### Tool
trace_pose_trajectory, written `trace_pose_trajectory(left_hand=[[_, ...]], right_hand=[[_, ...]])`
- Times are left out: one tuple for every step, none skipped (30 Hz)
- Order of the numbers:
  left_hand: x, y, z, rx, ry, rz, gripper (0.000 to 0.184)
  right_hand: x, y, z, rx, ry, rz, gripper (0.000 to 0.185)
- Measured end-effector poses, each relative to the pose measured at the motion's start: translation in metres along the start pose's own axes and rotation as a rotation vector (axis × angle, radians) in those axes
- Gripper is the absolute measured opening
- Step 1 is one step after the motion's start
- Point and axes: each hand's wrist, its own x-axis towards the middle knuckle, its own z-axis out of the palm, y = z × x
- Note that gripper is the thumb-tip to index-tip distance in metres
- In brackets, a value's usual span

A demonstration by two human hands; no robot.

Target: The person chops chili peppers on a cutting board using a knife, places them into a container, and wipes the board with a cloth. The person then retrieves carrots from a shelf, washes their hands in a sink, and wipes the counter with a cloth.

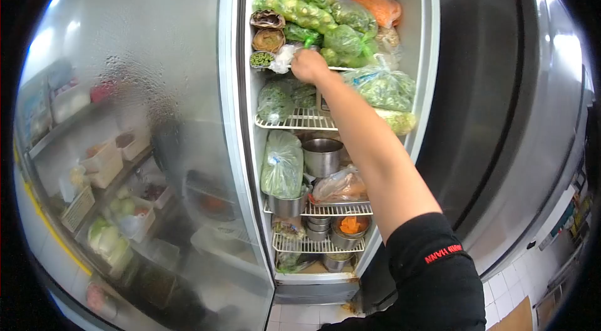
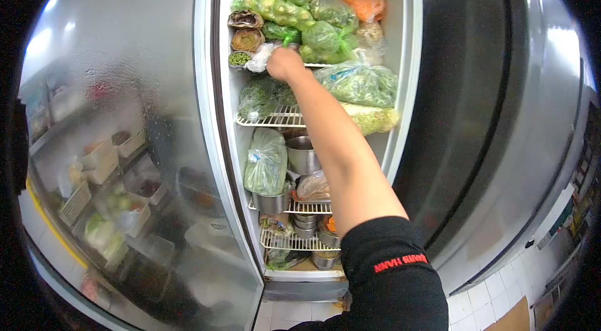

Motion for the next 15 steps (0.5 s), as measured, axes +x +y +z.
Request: trace_pose_trajectory(left_hand=[[0.002, 0.002, -0.001, 0.001, -0.007, 0.031, 0.041], [-0.003, -0.006, -0.008, -0.041, -0.02, 0.034, 0.041], [-0.004, -0.009, -0.004, -0.114, 0.007, 0.051, 0.039], [-0.002, -0.004, 0.002, -0.161, 0.02, 0.022, 0.038], [0.001, 0.003, 0.005, -0.21, 0.034, -0.011, 0.038], [-0.009, -0.01, -0.008, -0.224, 0.018, 0.011, 0.037], [-0.008, -0.012, -0.008, -0.237, 0.017, 0.007, 0.037], [-0.005, -0.01, -0.006, -0.245, 0.007, 0.049, 0.037], [-0.003, -0.009, -0.006, -0.252, -0.005, 0.091, 0.037], [-0.007, -0.01, -0.007, -0.246, 0.009, 0.103, 0.034], [-0.025, -0.031, -0.021, -0.255, 0.005, 0.106, 0.034], [-0.053, -0.064, -0.044, -0.214, -0.098, -0.054, 0.038], [-0.056, -0.053, -0.04, -0.214, -0.108, -0.154, 0.037], [-0.059, -0.043, -0.035, -0.214, -0.117, -0.254, 0.036], [-0.057, -0.024, -0.03, -0.01, -0.077, -0.302, 0.035]], right_hand=[[-0.048, -0.013, -0.013, 0.261, 0.261, 0.023, 0.037], [-0.076, -0.015, -0.005, 0.312, 0.497, -0.117, 0.036], [-0.113, -0.022, -0.011, 0.291, 0.476, -0.143, 0.035], [-0.15, -0.021, 0.005, 0.359, 0.621, -0.292, 0.035], [-0.196, -0.022, 0.021, 0.382, 0.619, -0.328, 0.035], [-0.248, -0.021, 0.042, 0.371, 0.41, -0.212, 0.034], [-0.308, -0.028, 0.051, 0.359, 0.442, -0.253, 0.034], [-0.371, -0.024, 0.072, 0.407, 0.079, -0.122, 0.036], [-0.436, -0.015, 0.099, 0.468, -0.171, -0.073, 0.04], [-0.516, -0.008, 0.121, 0.458, -0.324, -0.023, 0.042], [-0.602, 0.008, 0.141, 0.418, -0.53, -0.054, 0.042], [-0.691, 0.028, 0.16, 0.435, -0.925, 0.018, 0.038], [-0.772, 0.041, 0.148, 0.313, -1.241, 0.025, 0.043], [-0.867, 0.059, 0.13, 0.305, -1.397, 0.067, 0.045], [-0.945, 0.078, 0.103, 0.288, -1.53, 0.172, 0.045]])
